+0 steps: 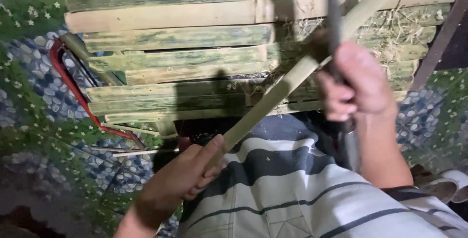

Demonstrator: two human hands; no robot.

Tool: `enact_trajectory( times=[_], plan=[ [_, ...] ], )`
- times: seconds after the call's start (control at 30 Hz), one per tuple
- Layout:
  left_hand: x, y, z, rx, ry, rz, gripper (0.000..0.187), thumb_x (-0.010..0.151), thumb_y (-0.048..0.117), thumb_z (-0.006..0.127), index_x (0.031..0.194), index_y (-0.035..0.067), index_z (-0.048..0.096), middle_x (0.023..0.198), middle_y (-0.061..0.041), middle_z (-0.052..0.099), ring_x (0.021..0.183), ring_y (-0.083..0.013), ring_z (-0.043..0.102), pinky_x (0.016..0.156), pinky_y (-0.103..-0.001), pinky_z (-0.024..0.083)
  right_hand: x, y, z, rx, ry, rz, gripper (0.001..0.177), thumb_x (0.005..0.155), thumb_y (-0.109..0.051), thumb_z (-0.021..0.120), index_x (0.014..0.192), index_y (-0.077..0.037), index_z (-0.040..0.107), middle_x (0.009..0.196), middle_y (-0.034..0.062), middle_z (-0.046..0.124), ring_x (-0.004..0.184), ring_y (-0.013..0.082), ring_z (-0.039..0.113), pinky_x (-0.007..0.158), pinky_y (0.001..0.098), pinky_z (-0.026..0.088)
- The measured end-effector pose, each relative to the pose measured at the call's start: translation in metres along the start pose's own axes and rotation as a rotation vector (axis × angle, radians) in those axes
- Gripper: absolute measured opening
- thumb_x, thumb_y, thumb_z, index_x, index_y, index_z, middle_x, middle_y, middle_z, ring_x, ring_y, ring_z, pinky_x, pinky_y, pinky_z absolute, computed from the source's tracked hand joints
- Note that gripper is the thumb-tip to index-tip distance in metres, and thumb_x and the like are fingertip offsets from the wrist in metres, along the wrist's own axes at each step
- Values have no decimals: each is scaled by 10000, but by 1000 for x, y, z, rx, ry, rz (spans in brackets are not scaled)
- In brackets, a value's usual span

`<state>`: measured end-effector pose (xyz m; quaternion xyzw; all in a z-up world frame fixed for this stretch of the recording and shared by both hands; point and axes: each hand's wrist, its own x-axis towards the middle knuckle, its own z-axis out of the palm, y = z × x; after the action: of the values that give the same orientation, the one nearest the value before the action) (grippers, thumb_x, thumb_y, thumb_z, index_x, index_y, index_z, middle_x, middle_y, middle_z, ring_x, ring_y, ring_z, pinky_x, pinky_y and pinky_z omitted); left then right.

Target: Shaping a bamboo stick by shaving off thin layers using a machete.

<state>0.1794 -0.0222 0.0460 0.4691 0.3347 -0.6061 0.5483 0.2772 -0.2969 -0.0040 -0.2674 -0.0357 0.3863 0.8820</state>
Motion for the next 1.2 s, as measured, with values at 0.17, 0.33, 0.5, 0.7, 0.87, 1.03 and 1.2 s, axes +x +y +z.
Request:
enact_trajectory(
  times=[0.17,0.33,0.5,0.7,0.87,1.03,1.2],
  plan=[
    [1,-4,-8,-22,32,12,572,899,503,352,512,82,378,374,13,284,270,-104,150,269,-260,135,-4,6,6,-144,162,109,168,952,-162,381,894,-39,479,458,6,410,281,88,332,209,201,288],
    [-6,-14,-18,1,-6,-62,576,904,496,362,498,88,353,382,0,288,287,-107,154,272,-268,141,-12,-14,-8,32,161,-73,308,1012,-207,338,1188,34,416,528,-27,351,316,55,269,237,178,182],
    [7,-25,-30,-134,-81,-126,577,887,519,371,535,62,369,364,-14,291,240,-90,117,232,-247,99,-12,-6,-1,47,147,7,279,990,-185,353,1214,-20,373,509,1,353,322,79,279,239,185,202],
    [2,-26,-36,-64,-64,-110,585,907,471,371,499,51,382,354,-29,317,254,-113,191,257,-257,156,-16,-14,-6,-99,255,-51,329,979,-232,358,1176,30,388,489,-38,327,292,53,260,227,176,195],
    [4,-23,-34,-18,-75,-114,600,895,504,359,495,56,378,349,-18,306,232,-108,163,229,-264,128,-18,-20,-2,-62,341,-62,346,963,-290,406,1134,10,387,492,-45,294,294,39,231,240,160,148],
    [3,-27,-36,-17,-109,-46,571,869,405,354,830,-83,647,420,-9,362,311,-100,221,315,-257,150,-20,-20,-3,-84,327,-94,333,972,-254,404,1132,37,423,496,-27,337,300,46,246,246,164,183],
    [-9,-34,-52,6,-104,-5,578,929,384,370,447,67,403,344,-3,285,250,-118,160,243,-277,140,-22,-26,-21,-196,271,-107,305,1008,-284,349,1147,-40,468,508,-69,316,304,29,248,231,157,203]
  ],
)
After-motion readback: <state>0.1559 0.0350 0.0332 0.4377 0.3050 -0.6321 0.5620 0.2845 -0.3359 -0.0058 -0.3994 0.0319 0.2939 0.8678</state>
